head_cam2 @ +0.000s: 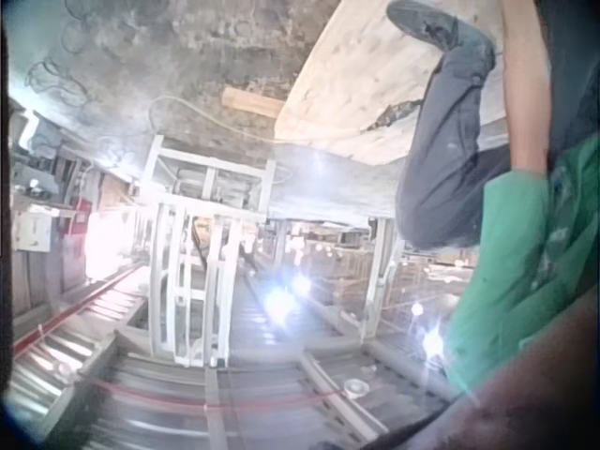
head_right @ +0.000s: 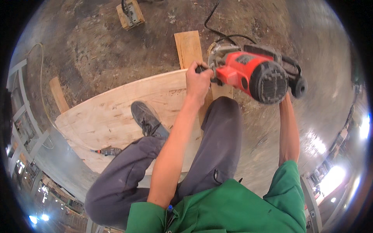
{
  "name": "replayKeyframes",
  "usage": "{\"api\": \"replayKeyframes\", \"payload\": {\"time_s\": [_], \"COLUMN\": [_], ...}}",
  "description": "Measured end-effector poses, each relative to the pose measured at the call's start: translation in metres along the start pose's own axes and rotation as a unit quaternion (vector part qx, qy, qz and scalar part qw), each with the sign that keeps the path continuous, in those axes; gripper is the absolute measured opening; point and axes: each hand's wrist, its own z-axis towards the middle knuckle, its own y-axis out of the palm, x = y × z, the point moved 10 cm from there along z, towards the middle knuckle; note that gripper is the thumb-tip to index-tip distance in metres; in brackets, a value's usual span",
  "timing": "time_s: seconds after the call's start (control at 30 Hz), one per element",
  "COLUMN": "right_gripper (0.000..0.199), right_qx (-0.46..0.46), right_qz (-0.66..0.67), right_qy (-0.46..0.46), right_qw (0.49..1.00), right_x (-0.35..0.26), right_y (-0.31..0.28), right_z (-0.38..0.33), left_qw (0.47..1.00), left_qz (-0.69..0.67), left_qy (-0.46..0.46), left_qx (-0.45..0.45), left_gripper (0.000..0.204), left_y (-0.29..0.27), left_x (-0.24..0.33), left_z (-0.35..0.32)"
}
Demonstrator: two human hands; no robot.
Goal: The person plugs a power cord into a wall socket, then sits on the floor to use a handheld electric router on a large wooden board. They guide the tool along the edges of the board to smooth or shape the wood.
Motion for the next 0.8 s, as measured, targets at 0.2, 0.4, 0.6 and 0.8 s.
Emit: {"api": "replayKeyframes", "payload": {"time_s": [0.2, 0.4, 0.6, 0.8], "right_gripper": [0.020, 0.019, 0.018, 0.018], "right_qx": [0.001, -0.019, -0.031, -0.040], "right_qz": [-0.024, -0.025, -0.026, -0.006], "right_qy": [0.029, 0.045, 0.047, 0.079], "right_qw": [0.999, 0.998, 0.998, 0.996], "right_x": [0.016, 0.026, 0.033, 0.029], "right_y": [-0.001, 0.014, 0.016, 0.025], "right_z": [0.006, 0.023, 0.030, 0.026], "left_qw": [0.993, 0.993, 0.992, 0.992], "left_qz": [0.095, 0.104, 0.120, 0.125], "left_qy": [0.069, 0.052, 0.042, 0.020], "left_qx": [0.008, 0.003, -0.007, -0.013], "left_gripper": [0.021, 0.023, 0.026, 0.026], "left_y": [0.000, -0.006, -0.002, 0.000], "left_x": [0.014, 0.020, 0.018, 0.019], "left_z": [-0.005, -0.005, -0.002, 0.000]}}
